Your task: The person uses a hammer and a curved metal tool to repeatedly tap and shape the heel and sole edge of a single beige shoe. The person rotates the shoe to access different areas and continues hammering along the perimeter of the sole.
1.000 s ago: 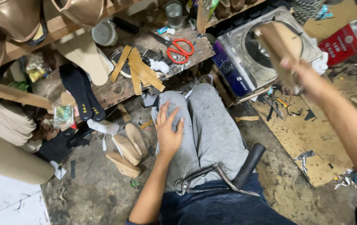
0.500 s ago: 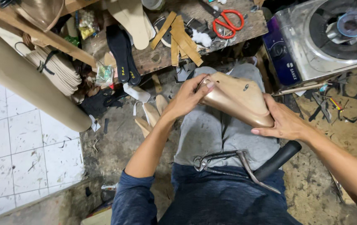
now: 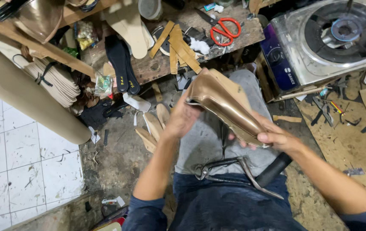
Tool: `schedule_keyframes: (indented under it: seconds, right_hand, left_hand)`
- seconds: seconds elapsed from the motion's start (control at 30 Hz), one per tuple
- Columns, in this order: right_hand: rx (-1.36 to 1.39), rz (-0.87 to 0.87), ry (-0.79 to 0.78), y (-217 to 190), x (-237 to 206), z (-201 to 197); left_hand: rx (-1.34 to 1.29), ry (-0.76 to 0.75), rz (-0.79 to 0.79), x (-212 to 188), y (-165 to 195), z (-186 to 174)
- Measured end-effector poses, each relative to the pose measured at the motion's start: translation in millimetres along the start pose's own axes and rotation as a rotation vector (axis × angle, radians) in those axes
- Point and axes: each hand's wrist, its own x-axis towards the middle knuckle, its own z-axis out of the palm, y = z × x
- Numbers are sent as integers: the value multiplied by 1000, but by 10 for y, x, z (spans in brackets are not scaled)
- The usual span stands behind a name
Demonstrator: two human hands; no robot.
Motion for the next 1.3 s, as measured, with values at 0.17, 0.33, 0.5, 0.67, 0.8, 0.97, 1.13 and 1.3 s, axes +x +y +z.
schedule_keyframes:
  seconds: [0.17, 0.33, 0.5, 0.67, 0.8, 0.97, 1.13, 1.3]
  right_hand:
    - [565, 14, -59, 266, 139, 500]
    - [8, 146, 315, 502, 192, 666]
    - [-1068, 191, -48, 597, 40, 1025]
    - [-1062, 230, -108, 468, 100, 1166]
    - [-748, 188, -5, 210, 68, 1199]
    - [-470, 460, 307, -103, -19, 990]
    - [146, 180, 468, -258, -243, 690]
    - [-74, 273, 442, -393, -441, 613]
  left_hand:
    - [458, 188, 175, -59, -114, 384]
    - [633, 282, 231, 13, 314, 334]
    - [1021, 257, 477, 106, 481, 309]
    - [1106, 249, 437, 101, 328, 208]
    - [992, 229, 308, 94, 121, 152]
    - [1125, 108, 250, -5, -262, 41]
    - [809, -66, 216, -73, -670, -321]
    - [541, 147, 141, 272, -917, -532]
